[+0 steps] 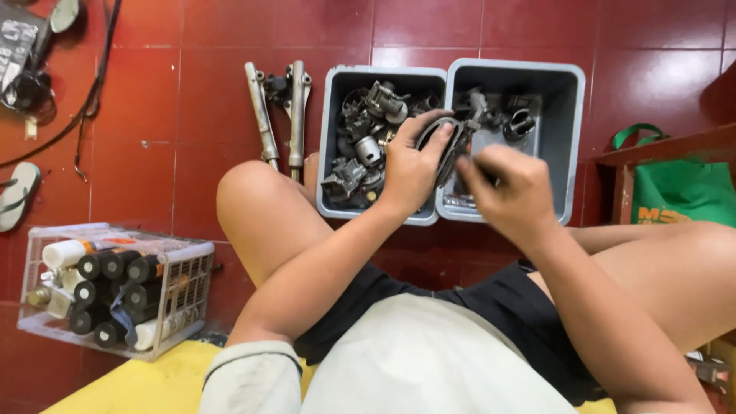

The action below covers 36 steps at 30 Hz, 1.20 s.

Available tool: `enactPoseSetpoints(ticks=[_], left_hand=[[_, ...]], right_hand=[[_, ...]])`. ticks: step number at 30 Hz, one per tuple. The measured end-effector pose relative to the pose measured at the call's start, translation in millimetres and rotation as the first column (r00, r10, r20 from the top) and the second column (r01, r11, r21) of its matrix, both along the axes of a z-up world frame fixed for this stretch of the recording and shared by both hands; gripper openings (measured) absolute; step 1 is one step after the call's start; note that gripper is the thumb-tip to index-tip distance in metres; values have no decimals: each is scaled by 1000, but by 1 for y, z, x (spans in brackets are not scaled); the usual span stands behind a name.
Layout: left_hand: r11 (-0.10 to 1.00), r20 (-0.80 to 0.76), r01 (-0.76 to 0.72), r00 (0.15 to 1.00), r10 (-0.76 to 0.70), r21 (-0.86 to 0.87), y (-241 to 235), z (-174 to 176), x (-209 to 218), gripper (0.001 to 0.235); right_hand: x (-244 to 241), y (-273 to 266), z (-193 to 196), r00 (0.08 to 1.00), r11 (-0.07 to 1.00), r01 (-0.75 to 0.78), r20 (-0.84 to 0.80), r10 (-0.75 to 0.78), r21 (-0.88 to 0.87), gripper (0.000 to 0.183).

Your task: Cleaning various motorcycle engine components like carburetors using a brush and solvent.

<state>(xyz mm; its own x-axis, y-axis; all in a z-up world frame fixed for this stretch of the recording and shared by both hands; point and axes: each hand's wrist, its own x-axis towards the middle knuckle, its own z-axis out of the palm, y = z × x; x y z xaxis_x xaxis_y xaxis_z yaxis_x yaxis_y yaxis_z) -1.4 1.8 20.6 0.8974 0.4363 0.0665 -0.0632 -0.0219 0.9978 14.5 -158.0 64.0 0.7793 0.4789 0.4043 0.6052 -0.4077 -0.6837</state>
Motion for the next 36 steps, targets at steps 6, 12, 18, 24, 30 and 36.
enactPoseSetpoints(ticks=[6,12,18,24,30,36], left_hand=[[1000,-13,-7,1000,7,-16,1,-7,5,18],[1000,-47,14,999,-14,-9,-1,-8,3,22],[984,-108,86,989,-104,-156,1,-26,0,22],[887,-276,-14,953,-128,-462,-6,-31,4,43],[928,-468,-4,864,-184,-372,12,-107,20,56],[969,-660,229,715,-232,-93,13,-215,26,61]], right_hand=[[2,-1,-12,997,996,75,-17,-74,48,33],[-14,4,10,996,1000,23,-83,-24,-8,23],[36,-35,-44,909,955,275,-354,-219,114,28],[45,-40,-75,905,961,257,-325,-276,-100,27],[83,-78,-214,732,915,204,-566,-379,-348,26],[67,-89,-346,494,875,113,-737,-461,-472,38]])
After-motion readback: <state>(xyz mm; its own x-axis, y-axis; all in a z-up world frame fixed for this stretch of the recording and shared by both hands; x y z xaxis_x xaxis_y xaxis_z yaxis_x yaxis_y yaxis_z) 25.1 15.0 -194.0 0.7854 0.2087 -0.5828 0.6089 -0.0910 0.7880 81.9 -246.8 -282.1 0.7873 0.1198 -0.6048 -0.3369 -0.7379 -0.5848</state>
